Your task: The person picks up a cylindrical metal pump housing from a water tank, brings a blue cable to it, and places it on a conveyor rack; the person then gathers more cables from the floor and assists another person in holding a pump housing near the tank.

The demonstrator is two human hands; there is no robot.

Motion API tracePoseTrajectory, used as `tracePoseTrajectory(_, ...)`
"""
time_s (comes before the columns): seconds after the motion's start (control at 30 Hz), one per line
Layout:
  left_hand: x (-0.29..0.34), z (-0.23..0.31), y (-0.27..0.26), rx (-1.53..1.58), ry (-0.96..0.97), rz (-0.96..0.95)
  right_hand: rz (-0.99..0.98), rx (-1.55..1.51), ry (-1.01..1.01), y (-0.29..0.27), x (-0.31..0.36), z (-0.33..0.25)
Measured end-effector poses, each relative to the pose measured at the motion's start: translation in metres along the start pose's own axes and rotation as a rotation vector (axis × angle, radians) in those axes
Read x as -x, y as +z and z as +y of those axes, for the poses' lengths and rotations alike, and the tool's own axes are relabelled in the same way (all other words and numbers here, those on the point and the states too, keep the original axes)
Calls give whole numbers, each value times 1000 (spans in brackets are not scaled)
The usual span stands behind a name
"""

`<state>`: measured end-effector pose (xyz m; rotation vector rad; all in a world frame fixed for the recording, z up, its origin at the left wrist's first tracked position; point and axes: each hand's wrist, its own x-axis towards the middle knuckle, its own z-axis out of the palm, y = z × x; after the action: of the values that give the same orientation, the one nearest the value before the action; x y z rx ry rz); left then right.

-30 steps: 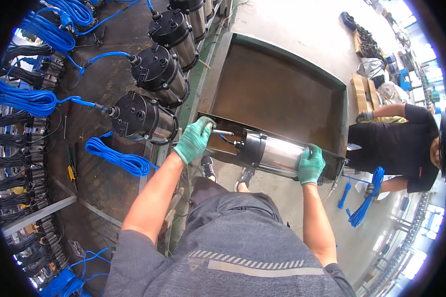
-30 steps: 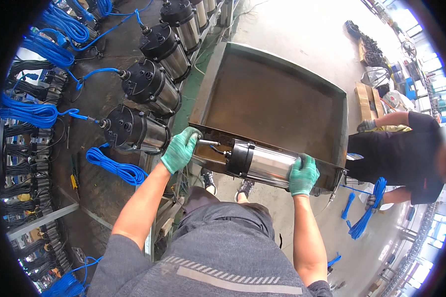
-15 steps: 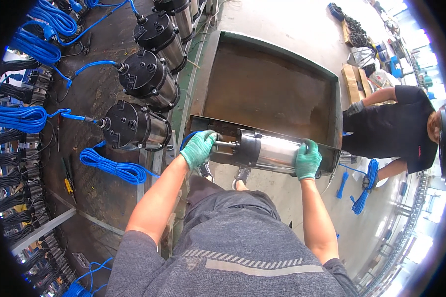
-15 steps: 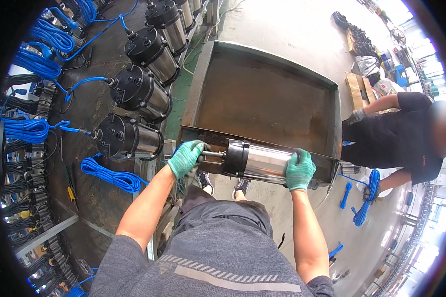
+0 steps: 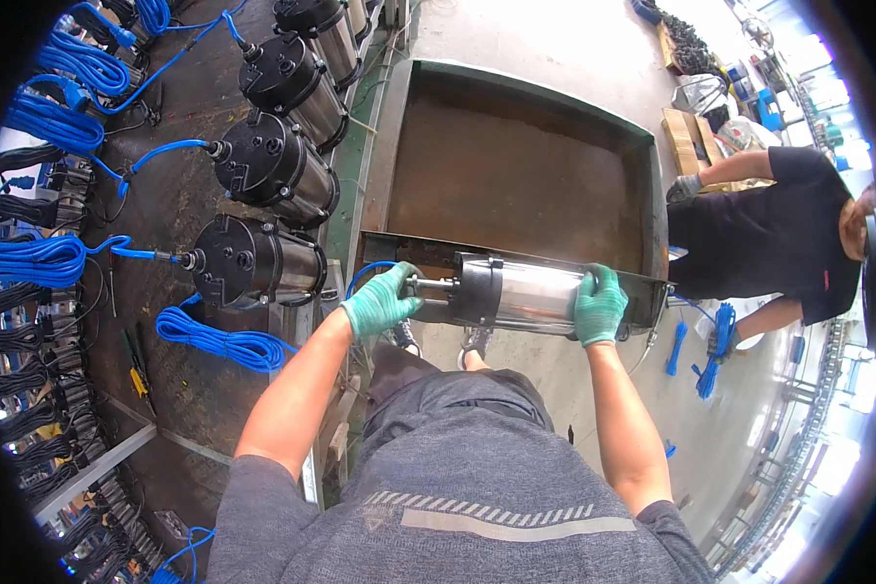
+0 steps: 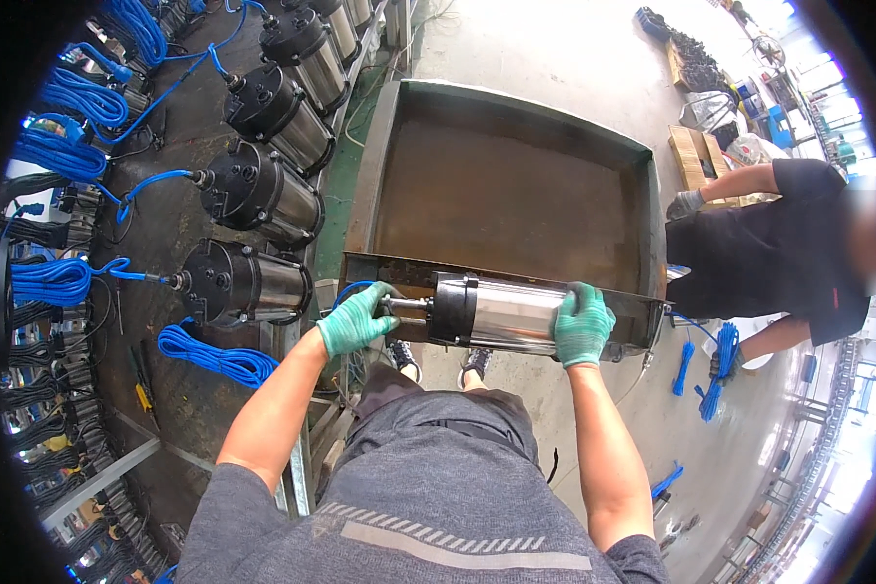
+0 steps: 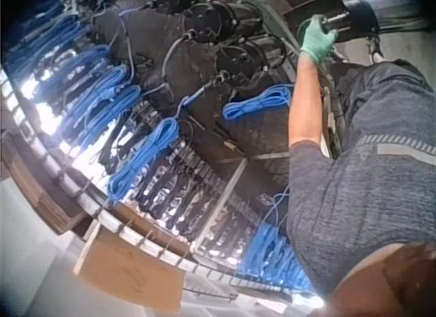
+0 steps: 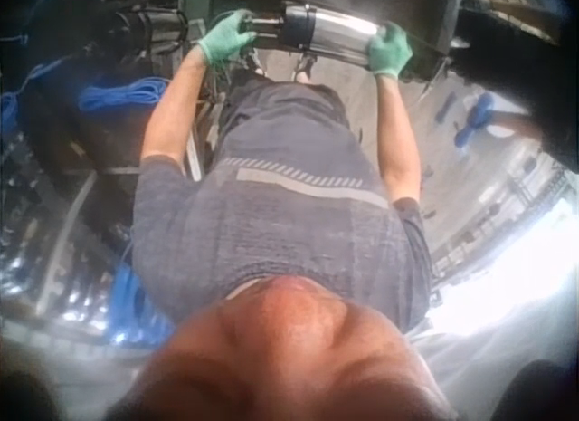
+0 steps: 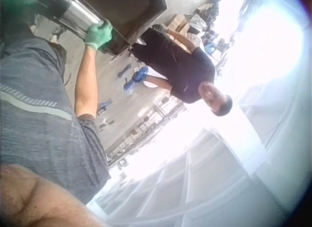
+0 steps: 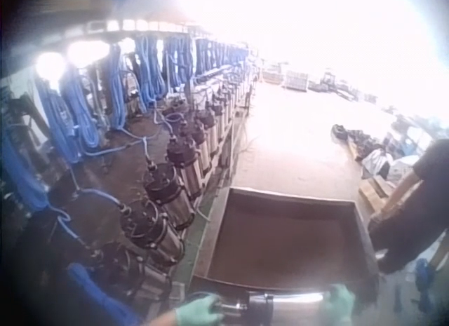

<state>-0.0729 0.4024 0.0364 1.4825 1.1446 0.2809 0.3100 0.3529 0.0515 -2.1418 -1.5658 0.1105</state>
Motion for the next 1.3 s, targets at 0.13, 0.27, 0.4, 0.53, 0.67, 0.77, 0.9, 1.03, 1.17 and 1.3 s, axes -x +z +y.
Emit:
tracePoseTrajectory(0.13,-1,-4,7,107,43,39,-8,9,-5,1,1,1)
tracePoseTrajectory(0.27,6,-1,5,460,106,43,-5,27,-16,-2,1,3)
tracePoseTrajectory(0.4,-5,-8,-3,-182,94,5,-23,31,-13,2,0,3)
tracePoseTrajectory(0.53,-1,-1,8,210,169,65,-22,38,-12,0,0,2)
tracePoseTrajectory(0.67,7,-1,1,629,45,-101,-14,37,-23,1,1,5)
tracePoseTrajectory(0.77,7,3,-2,378,156,7,-9,40,-13,2,0,3)
tracePoseTrajectory(0.9,-2,4,-18,116,38,-154,-16,51,-24,1,1,2)
tracePoseTrajectory(1.03,-3,1,-15,-80,121,-79,-18,58,-21,1,1,2)
tracePoseTrajectory(1.17,-4,-3,-5,-211,192,54,-19,70,-30,1,1,1)
tracePoseTrajectory(1.3,-9,-14,21,-398,256,384,-29,49,-35,1,0,3)
